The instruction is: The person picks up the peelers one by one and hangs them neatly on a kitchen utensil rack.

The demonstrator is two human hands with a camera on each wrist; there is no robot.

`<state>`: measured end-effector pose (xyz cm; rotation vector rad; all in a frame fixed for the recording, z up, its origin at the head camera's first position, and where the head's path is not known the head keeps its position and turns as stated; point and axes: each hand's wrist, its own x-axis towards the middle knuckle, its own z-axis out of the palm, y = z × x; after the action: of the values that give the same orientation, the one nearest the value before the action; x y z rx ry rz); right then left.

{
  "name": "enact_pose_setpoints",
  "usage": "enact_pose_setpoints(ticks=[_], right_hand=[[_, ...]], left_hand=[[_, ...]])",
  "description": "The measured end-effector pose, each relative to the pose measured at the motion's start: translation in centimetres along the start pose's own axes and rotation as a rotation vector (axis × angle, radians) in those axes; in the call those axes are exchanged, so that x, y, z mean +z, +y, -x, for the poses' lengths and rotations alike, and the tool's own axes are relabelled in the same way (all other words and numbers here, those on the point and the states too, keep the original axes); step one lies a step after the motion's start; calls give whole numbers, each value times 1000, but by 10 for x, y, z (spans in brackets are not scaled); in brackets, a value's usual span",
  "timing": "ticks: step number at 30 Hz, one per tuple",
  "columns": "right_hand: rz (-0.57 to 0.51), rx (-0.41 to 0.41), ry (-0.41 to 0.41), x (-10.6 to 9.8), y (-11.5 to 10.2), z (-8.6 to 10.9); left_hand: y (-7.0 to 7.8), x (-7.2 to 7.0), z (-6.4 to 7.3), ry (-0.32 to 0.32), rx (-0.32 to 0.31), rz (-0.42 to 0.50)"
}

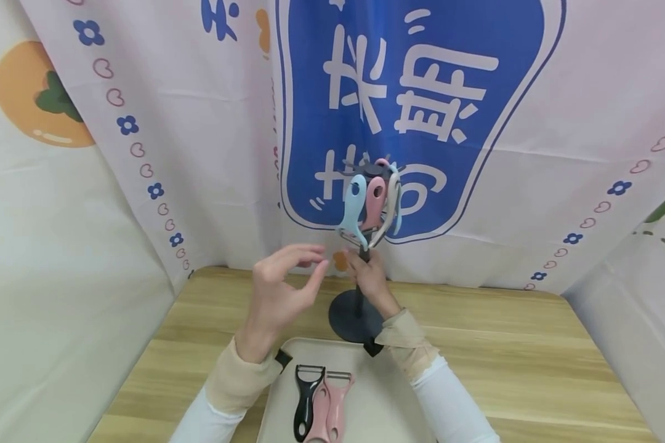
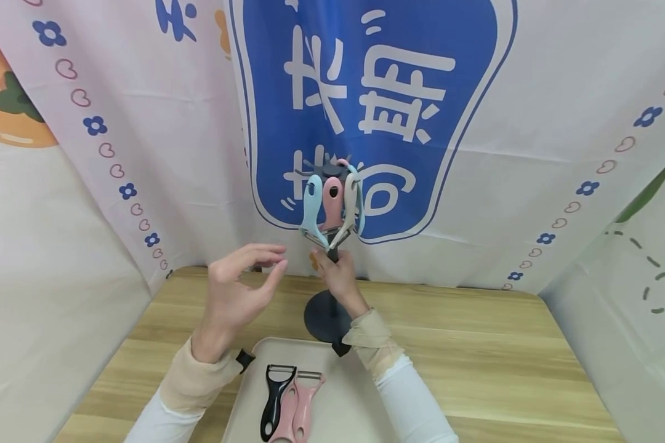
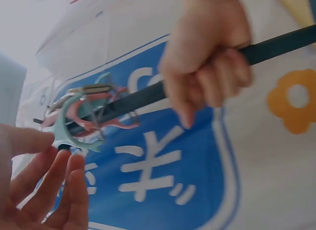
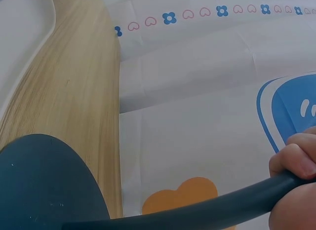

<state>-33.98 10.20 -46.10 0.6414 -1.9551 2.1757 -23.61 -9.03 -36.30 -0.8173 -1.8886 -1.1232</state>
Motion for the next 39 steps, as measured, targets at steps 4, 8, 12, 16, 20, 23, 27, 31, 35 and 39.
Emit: enact_pose_setpoints(ticks=[4,8,12,16,20,23,27,31,35,39], right_hand=[[-2,-1,-4,3,-2,-2],[-15,-2,-11,5,-4,-1],[-15,-1,-20,6,-3,1],[-18,2,-34,7,0,1],[-25,2,-46,6,1,0],[-34,-7,-49,6,0,-1],[-39,-11,-52,6,-1,0],[-34,-12,-54,5,-1,0],[-25,-9,-49,4,-1,1],[-19,-3,-45,2,-2,3]], left_hand=[[-14,-6,28,-108,-28,-56],[-28,-9,64,-282,-93,-78],[-33,-10,99,-494,-159,-24],[-32,-14,126,-703,-137,-26],[-30,-19,145,-861,-19,-87],[-28,-22,155,-924,43,-104],[-27,-25,164,-998,6,-80],[-29,-28,169,-1038,-79,-41],[-31,-27,172,-1024,-102,-26],[-31,-25,169,-1045,-129,-25]])
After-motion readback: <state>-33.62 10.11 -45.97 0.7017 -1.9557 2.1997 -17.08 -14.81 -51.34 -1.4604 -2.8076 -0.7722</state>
